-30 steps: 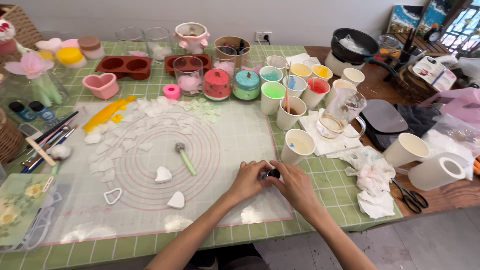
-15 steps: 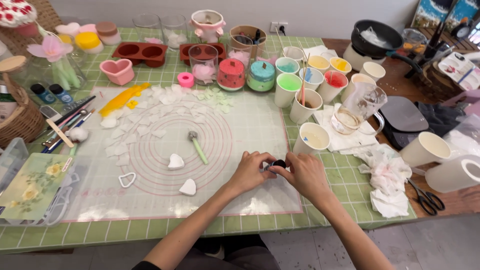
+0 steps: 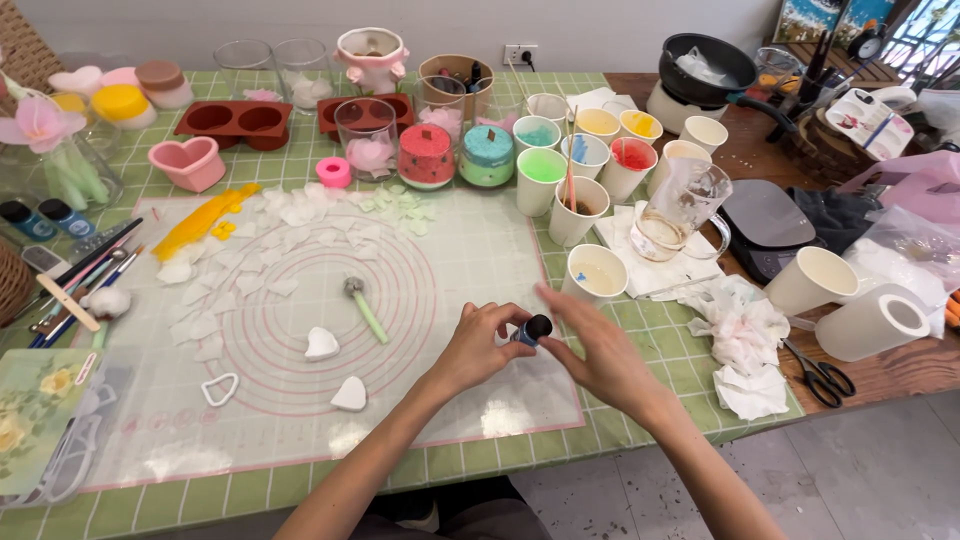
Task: Mixing blue liquid dye into melted candle wax in a small paper cup using a wooden stirrer.
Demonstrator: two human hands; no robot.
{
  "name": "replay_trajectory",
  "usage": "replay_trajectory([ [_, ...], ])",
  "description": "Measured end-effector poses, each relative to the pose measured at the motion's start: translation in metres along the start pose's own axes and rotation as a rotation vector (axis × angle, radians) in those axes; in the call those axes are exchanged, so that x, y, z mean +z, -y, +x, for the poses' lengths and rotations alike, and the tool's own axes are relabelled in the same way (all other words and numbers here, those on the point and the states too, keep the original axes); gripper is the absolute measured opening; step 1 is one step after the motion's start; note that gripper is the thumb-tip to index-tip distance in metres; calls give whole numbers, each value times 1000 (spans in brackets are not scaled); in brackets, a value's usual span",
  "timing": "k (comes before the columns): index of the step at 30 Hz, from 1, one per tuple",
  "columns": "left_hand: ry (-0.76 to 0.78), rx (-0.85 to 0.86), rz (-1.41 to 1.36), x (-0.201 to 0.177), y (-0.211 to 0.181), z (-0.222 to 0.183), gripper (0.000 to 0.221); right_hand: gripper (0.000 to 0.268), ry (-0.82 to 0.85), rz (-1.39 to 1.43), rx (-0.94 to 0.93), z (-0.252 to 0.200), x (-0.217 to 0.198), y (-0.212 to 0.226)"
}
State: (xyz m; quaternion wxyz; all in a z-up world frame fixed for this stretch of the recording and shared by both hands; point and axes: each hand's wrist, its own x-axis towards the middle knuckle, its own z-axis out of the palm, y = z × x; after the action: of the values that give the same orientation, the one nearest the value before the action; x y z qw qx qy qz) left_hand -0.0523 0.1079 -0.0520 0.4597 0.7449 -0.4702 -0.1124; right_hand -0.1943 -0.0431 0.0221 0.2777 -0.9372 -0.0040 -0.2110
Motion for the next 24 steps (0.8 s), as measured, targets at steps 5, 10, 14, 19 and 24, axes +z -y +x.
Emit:
replay_trajectory([
  [5, -13, 45, 20, -1, -9, 6, 36, 41, -38, -119, -152, 3, 11, -9],
  [10, -65, 117, 40, 2, -3, 23, 37, 36, -102, -193, -122, 11, 9, -10],
  [14, -94, 19, 30, 15, 26, 68, 39, 50, -239, -145, -135, 10, -6, -14],
  [19, -82, -155, 129, 43, 63, 128, 43, 49, -378, -93, -50, -6, -10, -51],
  [24, -73, -30, 224, 64, 91, 155, 45, 59, -344, -28, 136, -18, -23, -80],
])
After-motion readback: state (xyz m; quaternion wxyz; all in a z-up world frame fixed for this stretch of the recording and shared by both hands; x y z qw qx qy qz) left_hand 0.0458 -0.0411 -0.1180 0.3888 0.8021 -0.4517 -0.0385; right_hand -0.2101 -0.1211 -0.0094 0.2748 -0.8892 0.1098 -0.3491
